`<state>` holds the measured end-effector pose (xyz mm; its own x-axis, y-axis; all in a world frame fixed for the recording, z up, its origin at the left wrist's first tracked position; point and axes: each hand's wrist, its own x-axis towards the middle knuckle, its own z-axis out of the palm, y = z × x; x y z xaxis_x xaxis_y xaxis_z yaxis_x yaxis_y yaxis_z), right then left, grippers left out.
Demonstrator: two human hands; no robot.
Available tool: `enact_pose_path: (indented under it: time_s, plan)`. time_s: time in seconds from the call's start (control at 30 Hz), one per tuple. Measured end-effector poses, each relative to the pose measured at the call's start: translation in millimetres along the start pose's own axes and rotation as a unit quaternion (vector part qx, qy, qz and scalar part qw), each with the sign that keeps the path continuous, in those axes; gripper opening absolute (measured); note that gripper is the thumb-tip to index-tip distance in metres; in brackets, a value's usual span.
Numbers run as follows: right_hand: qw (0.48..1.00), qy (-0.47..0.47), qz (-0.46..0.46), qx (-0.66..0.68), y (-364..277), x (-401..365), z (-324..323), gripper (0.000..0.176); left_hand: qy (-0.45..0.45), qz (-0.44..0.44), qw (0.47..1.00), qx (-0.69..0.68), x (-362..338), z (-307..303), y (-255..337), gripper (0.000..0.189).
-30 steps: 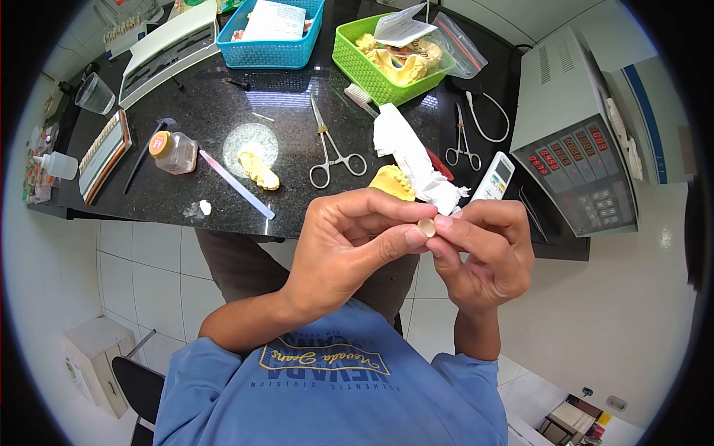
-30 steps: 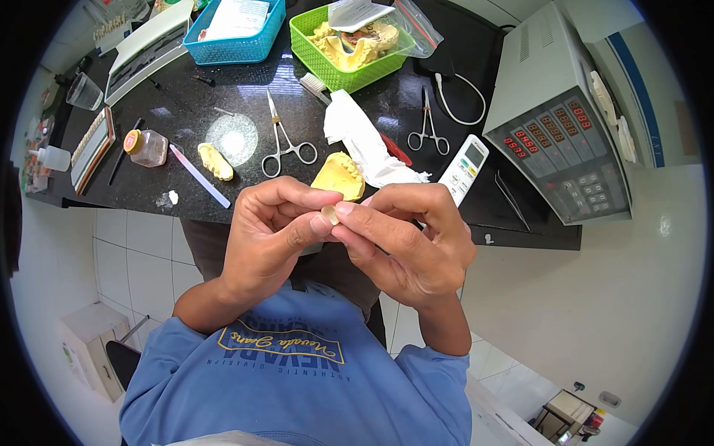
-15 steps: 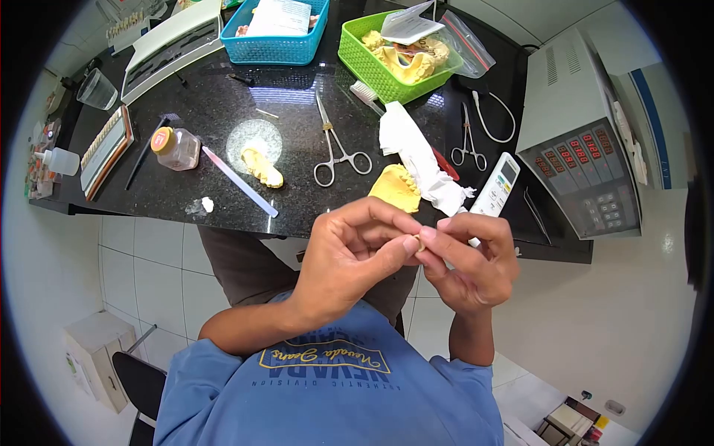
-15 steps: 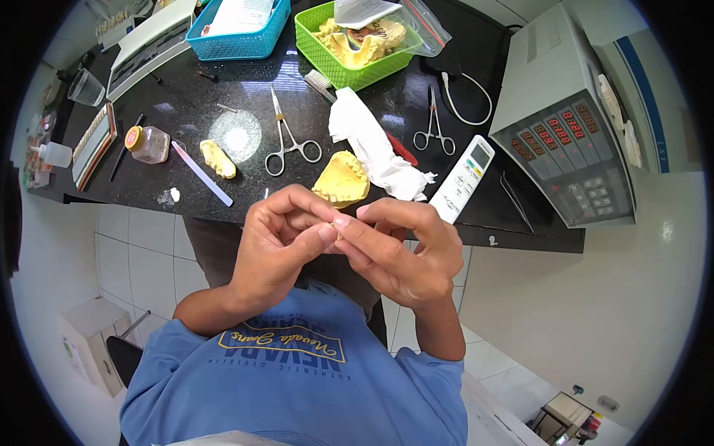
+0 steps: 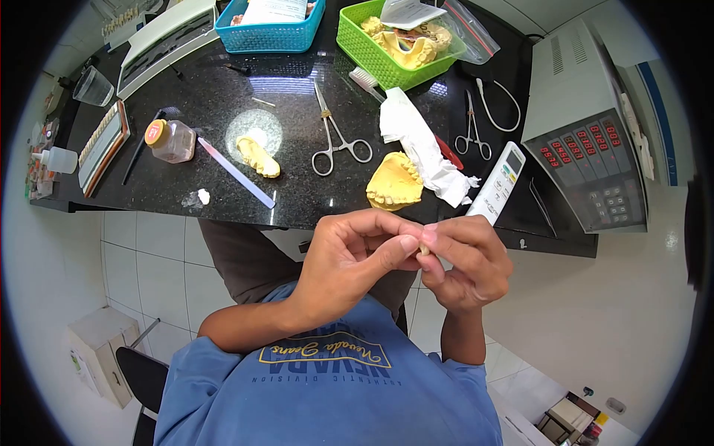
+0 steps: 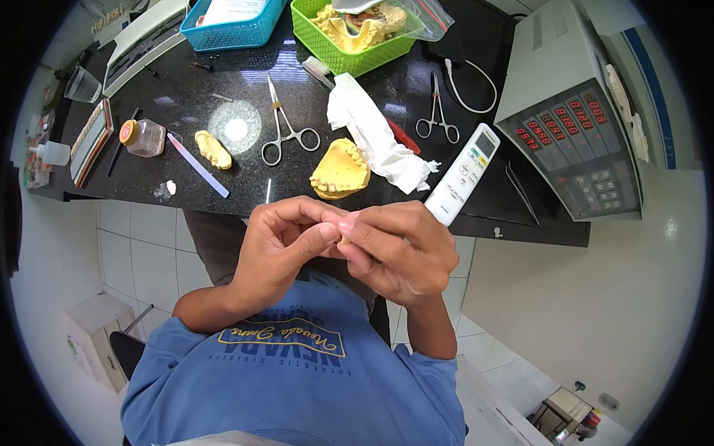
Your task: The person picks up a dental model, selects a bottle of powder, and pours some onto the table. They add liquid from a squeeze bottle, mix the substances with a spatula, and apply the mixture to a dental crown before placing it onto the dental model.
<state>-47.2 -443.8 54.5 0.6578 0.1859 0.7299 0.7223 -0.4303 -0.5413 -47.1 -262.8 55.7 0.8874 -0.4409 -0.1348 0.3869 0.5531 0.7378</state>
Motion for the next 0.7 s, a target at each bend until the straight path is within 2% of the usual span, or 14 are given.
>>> enact_pose_path:
  time_s: [0.07, 0.1, 0.13, 0.17, 0.2, 0.23, 0.27, 0.3, 0.37, 0.5, 0.7]
  plan:
    - [0.998, 0.011, 0.042, 0.043, 2.2, -0.2, -0.6, 0.021, 0.007, -0.003, 1.000, 0.014, 1.0, -0.2, -1.0, 0.013]
    - [0.998, 0.011, 0.044, 0.044, 3.2, -1.3, -0.2, 0.021, 0.034, 0.083, 0.990, 0.108, 1.5, -1.0, -2.7, 0.018]
    - [0.986, 0.037, 0.132, 0.098, 4.5, -3.4, 0.3, 0.021, 0.059, 0.167, 0.963, 0.201, 2.7, -1.5, -3.9, 0.024]
    - [0.962, 0.062, 0.219, 0.150, 5.4, -4.8, 0.5, 0.020, 0.059, 0.166, 0.964, 0.202, 4.9, -5.0, -1.7, 0.024]
    - [0.942, 0.071, 0.271, 0.186, 4.3, -3.3, -1.0, 0.020, 0.079, 0.262, 0.872, 0.406, 8.1, -11.5, 2.5, 0.029]
    - [0.941, 0.072, 0.272, 0.186, 6.4, -2.1, -3.5, 0.020, 0.094, 0.343, 0.728, 0.586, 12.2, -15.7, 5.4, 0.034]
    - [0.933, 0.059, 0.294, 0.200, 10.7, -0.2, -7.0, 0.020, 0.101, 0.349, 0.697, 0.619, 16.6, -18.2, 4.2, 0.046]
    - [0.924, 0.044, 0.314, 0.215, 14.4, 1.8, -9.8, 0.020, 0.102, 0.348, 0.696, 0.619, 16.8, -18.0, 4.1, 0.046]
    - [0.923, 0.030, 0.319, 0.215, 18.0, 5.4, -12.3, 0.021, 0.108, 0.291, 0.640, 0.703, 17.0, -17.4, 4.2, 0.047]
    - [0.897, 0.006, 0.359, 0.257, 24.0, 9.5, -15.8, 0.021, 0.111, 0.287, 0.622, 0.720, 21.7, -21.7, -1.2, 0.043]
    - [0.878, -0.025, 0.377, 0.295, 33.0, 15.9, -15.6, 0.023, 0.067, 0.264, 0.653, 0.707, 27.4, -27.3, 0.3, 0.036]
